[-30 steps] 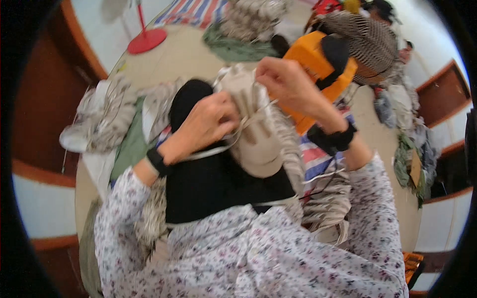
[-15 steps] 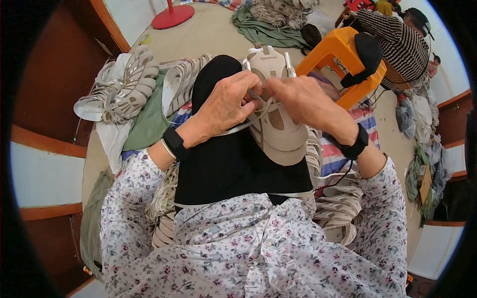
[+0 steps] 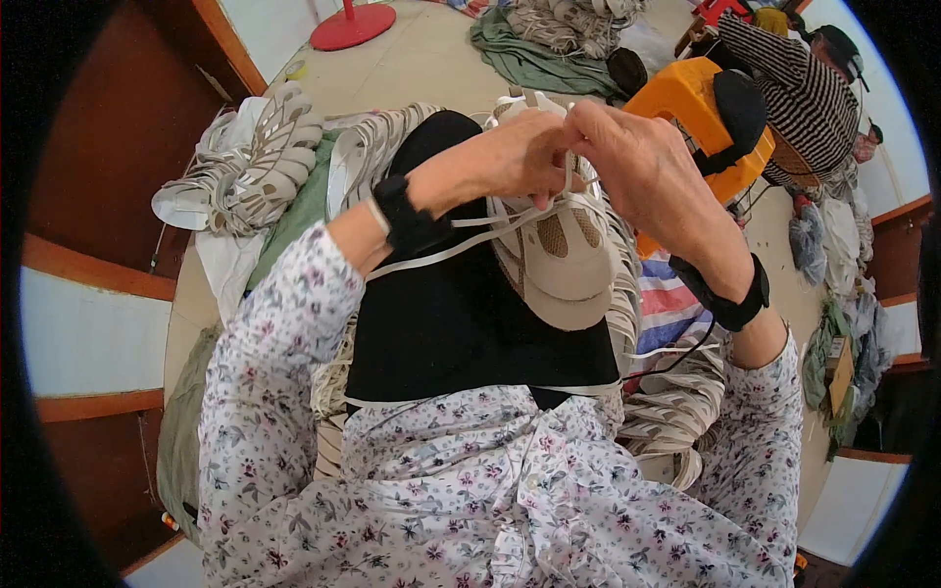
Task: Thread laces through the eyelets of a sneaker to prepare it for finishing.
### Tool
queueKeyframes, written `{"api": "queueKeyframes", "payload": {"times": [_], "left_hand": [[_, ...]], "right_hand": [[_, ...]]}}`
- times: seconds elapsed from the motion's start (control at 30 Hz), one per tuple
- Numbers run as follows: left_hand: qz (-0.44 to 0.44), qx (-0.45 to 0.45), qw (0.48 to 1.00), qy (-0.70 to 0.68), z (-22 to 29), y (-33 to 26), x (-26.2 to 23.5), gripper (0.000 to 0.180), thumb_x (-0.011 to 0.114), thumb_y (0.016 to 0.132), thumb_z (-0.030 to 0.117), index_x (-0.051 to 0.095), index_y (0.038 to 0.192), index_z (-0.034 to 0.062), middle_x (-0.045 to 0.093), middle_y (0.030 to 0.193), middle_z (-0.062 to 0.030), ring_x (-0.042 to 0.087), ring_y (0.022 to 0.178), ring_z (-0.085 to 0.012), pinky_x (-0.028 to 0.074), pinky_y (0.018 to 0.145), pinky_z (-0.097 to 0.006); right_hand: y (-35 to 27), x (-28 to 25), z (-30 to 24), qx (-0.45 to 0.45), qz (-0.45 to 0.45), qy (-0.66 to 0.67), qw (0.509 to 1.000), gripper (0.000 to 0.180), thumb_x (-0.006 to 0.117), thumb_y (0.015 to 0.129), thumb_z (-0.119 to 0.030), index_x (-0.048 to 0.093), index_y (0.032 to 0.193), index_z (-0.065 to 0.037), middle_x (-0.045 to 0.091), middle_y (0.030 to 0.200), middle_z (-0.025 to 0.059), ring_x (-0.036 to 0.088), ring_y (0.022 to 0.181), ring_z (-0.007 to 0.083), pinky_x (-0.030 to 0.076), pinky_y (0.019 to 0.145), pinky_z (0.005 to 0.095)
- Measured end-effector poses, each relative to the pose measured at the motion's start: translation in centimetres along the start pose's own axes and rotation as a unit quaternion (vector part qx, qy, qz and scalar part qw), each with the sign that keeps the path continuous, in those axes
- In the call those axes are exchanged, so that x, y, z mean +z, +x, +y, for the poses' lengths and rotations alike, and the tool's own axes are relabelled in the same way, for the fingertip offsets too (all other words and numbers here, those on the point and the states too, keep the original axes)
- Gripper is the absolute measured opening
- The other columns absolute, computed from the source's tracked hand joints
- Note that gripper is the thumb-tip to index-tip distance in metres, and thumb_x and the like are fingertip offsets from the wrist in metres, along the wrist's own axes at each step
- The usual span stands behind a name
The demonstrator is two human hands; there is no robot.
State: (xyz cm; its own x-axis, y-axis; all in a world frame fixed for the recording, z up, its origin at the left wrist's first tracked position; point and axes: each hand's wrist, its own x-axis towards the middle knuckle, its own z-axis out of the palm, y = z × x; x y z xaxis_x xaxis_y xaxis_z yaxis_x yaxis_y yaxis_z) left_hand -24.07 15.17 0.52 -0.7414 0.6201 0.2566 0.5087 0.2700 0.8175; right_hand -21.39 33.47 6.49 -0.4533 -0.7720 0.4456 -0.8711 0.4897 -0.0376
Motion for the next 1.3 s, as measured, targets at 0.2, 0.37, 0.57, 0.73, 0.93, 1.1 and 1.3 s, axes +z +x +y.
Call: {"api": "queueKeyframes", "payload": {"times": [0.2,0.37,0.57,0.73,0.93,1.1,1.3], "left_hand": [[-0.075,-0.037,0.996,-0.037,0.7,1.1,0.9,0.016,0.063,0.084,0.006,0.068,0.095,-0.0037,0.069,0.075,-0.0135,0.065,0.055,-0.0164,0.051,0.055,-0.027],[0.151,-0.079,0.965,-0.201,-1.8,-3.6,-0.7,0.021,0.054,0.097,0.014,0.069,0.095,-0.0017,0.067,0.084,-0.0039,0.063,0.065,-0.0082,0.048,0.059,-0.02],[0.428,-0.129,0.846,-0.291,-9.4,-20.0,-18.3,0.029,0.06,0.094,0.013,0.062,0.118,-0.0024,0.066,0.111,-0.0073,0.059,0.108,-0.0161,0.042,0.101,-0.03],[0.585,-0.063,0.741,-0.323,-10.2,-40.0,-32.3,0.029,0.055,0.096,-0.001,0.057,0.124,-0.0107,0.063,0.121,-0.0143,0.063,0.098,-0.013,0.054,0.078,-0.017],[0.591,-0.066,0.751,-0.287,-6.7,-49.4,-36.5,0.028,0.051,0.1,0.002,0.056,0.124,-0.0114,0.064,0.119,-0.0169,0.065,0.097,-0.0143,0.057,0.075,-0.017],[0.658,-0.084,0.728,-0.175,-4.1,-50.0,-37.5,0.028,0.051,0.1,0.004,0.058,0.124,-0.0111,0.063,0.123,-0.0171,0.065,0.099,-0.0149,0.056,0.082,-0.018],[0.61,-0.074,0.758,-0.218,-4.5,-49.3,-38.0,0.028,0.05,0.101,0.004,0.057,0.123,-0.0118,0.061,0.127,-0.0178,0.063,0.106,-0.0156,0.055,0.087,-0.019]], "right_hand": [[-1.9,0.4,1.7,0.052,0.018,0.088,0.995,0.019,0.063,0.082,0.0,0.047,0.093,-0.002,0.06,0.078,0.0193,0.06,0.075,0.0418,0.047,0.062,0.0456],[-6.8,0.6,7.7,0.201,0.049,0.125,0.97,0.013,0.063,0.085,-0.002,0.051,0.089,0.001,0.053,0.072,0.0201,0.058,0.07,0.0388,0.046,0.062,0.0402],[-14.2,0.8,16.0,0.354,0.077,-0.015,0.932,0.009,0.06,0.087,-0.003,0.053,0.088,0.002,0.057,0.073,0.0197,0.058,0.065,0.031,0.047,0.063,0.0356],[-13.0,3.2,11.2,0.315,0.1,0.155,0.931,0.01,0.063,0.089,-0.007,0.06,0.095,0.0,0.063,0.078,0.0097,0.061,0.073,0.0193,0.048,0.067,0.0322],[-8.8,4.8,1.1,0.266,0.092,0.304,0.91,0.007,0.068,0.085,0.0,0.067,0.092,0.0,0.065,0.086,0.0047,0.058,0.076,0.0127,0.046,0.068,0.0286],[-7.3,5.2,0.0,0.256,0.115,0.258,0.925,0.01,0.07,0.081,0.001,0.066,0.089,0.003,0.06,0.079,0.0074,0.058,0.073,0.0167,0.046,0.068,0.0297],[-7.4,6.2,0.6,0.218,0.124,0.214,0.944,0.012,0.069,0.08,0.001,0.061,0.089,0.002,0.057,0.077,0.0078,0.058,0.075,0.0177,0.046,0.068,0.0303]]}}
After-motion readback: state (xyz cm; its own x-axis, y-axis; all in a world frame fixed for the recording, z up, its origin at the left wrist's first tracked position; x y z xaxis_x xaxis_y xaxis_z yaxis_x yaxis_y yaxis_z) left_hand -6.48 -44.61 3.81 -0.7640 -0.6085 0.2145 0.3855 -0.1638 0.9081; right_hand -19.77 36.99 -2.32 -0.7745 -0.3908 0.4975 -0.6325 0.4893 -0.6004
